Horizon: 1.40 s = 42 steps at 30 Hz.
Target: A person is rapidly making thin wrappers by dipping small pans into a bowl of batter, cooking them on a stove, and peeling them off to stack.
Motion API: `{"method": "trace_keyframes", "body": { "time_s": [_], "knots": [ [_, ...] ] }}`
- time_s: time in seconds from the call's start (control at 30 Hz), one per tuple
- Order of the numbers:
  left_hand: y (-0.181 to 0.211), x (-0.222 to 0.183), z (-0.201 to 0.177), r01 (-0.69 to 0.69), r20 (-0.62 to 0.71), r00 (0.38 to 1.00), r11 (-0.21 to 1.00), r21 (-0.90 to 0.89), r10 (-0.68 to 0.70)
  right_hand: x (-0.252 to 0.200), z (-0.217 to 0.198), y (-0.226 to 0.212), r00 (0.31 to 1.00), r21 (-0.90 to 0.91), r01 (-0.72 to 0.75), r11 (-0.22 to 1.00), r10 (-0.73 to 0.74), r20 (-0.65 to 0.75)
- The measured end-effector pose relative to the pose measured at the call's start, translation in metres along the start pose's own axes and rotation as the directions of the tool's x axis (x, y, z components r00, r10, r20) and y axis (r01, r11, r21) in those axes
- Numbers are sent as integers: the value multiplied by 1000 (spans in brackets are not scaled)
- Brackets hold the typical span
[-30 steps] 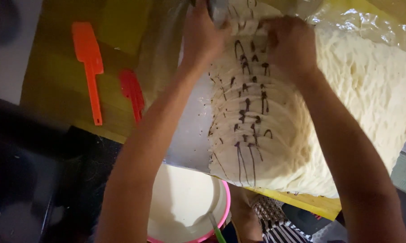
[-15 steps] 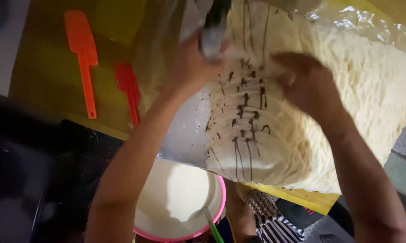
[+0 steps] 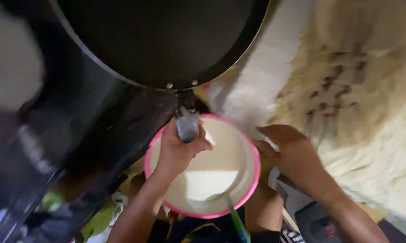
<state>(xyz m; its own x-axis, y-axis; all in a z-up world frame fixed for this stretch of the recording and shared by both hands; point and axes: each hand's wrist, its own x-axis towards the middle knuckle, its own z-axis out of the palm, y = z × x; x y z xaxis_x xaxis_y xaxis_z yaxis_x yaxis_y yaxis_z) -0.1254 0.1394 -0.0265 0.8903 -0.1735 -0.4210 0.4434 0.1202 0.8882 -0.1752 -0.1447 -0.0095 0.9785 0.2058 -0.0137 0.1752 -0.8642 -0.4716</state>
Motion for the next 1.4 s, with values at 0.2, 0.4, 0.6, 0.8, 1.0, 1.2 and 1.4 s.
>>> {"method": "trace_keyframes", "body": {
  "time_s": [0.2, 0.4, 0.6, 0.8, 1.0, 1.2, 1.4],
  "knots": [
    [24, -169, -97, -314, -326, 907, 943, -110, 265, 30, 113, -171, 913, 351, -141, 926, -15, 407],
    [-24, -349, -205, -327, -611, 722, 938, 111, 324, 44, 250, -330, 985, 643, 20, 766, -126, 118],
    [-82, -429, -249, -99, -728, 644, 969, 225, 235, 70, 298, -376, 957, 739, -109, 665, 270, -102],
    [-120, -392, -232, 348, -503, 850, 882, 317, -155, -3, 145, -295, 967, 212, -220, 952, 185, 173],
    [-189, -330, -163, 317, 5, 943, 905, 286, -332, -112, 62, -237, 668, -705, 229, 671, 419, 615],
    [-200, -300, -114, 350, 172, 890, 876, 334, -421, -123, 30, -243, 763, -828, 128, 547, 479, 434],
    [-192, -296, -109, 339, 196, 887, 879, 336, -417, -147, 2, -206, 716, -790, 36, 612, 536, 448]
  ]
}}
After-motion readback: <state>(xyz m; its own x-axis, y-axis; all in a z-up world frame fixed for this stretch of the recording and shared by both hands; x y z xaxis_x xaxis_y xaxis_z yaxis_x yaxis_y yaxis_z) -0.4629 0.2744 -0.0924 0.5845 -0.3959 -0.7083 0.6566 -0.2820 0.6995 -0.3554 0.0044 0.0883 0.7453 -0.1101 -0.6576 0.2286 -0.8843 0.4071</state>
